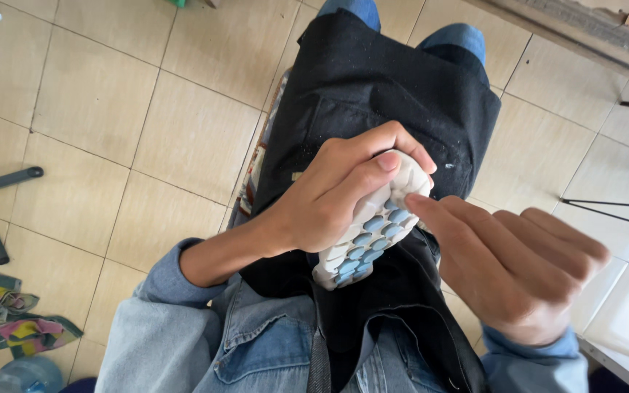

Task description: The person holds a sneaker and uses a small piece of white material to wipe and clean the blue circular patterns on the sole. They repeatedly rub the material against the sole's surface to remove dirt.

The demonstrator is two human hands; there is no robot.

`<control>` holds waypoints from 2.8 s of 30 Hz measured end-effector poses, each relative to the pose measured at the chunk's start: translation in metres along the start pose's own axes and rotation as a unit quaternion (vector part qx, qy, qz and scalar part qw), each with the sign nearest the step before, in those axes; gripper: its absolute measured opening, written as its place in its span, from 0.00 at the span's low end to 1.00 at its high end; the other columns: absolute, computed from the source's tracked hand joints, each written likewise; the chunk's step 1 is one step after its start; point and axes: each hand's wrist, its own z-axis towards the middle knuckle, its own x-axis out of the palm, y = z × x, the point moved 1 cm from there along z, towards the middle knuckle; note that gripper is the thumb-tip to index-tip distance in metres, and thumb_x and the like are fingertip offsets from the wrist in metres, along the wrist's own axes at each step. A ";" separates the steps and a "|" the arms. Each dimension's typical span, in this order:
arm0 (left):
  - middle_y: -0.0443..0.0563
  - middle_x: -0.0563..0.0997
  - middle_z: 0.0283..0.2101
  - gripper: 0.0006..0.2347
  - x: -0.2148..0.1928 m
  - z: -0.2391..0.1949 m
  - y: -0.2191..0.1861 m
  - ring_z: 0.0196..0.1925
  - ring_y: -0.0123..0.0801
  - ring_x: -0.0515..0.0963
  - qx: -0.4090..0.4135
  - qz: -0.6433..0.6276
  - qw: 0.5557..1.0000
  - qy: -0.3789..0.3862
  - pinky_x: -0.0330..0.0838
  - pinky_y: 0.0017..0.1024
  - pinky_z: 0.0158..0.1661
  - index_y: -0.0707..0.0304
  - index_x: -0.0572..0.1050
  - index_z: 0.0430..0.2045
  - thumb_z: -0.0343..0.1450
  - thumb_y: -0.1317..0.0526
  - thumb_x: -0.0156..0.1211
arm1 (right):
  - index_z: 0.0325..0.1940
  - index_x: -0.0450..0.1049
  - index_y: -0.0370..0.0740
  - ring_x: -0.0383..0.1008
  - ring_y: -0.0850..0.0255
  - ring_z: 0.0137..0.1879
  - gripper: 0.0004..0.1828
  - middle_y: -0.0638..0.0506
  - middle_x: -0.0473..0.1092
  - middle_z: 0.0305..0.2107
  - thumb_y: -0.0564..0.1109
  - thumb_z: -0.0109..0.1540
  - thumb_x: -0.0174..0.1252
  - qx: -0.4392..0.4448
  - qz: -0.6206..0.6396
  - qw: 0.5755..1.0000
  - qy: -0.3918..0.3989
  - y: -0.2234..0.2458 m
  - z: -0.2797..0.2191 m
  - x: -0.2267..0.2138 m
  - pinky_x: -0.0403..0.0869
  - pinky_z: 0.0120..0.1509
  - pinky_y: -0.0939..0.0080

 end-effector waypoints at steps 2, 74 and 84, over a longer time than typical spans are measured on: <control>0.38 0.60 0.13 0.18 0.000 0.001 0.000 0.17 0.19 0.58 -0.014 -0.016 1.000 0.002 0.56 0.22 0.28 0.64 0.76 0.51 0.84 0.54 0.36 | 0.44 0.95 0.41 0.75 0.64 0.25 0.18 0.48 0.87 0.32 0.21 0.72 0.71 0.093 -0.025 0.995 -0.021 0.010 -0.013 0.006 0.59 0.27 0.60; 0.59 0.87 0.46 0.17 -0.012 0.024 -0.003 0.47 0.36 0.88 0.024 -0.070 0.996 0.056 0.80 0.30 0.52 0.67 0.76 0.47 0.82 0.52 0.42 | 0.42 0.90 0.46 0.86 0.70 0.33 0.05 0.58 0.86 0.32 0.38 0.66 0.71 0.273 0.195 0.940 0.065 -0.011 -0.009 -0.016 0.76 0.35 0.70; 0.58 0.88 0.49 0.17 -0.020 0.043 -0.040 0.55 0.35 0.88 0.090 0.085 0.984 0.132 0.78 0.31 0.58 0.65 0.79 0.51 0.76 0.68 0.39 | 0.47 0.86 0.43 0.53 0.78 0.16 0.04 0.58 0.82 0.24 0.39 0.69 0.67 0.348 0.221 0.908 -0.073 -0.009 -0.028 0.012 0.53 0.22 0.75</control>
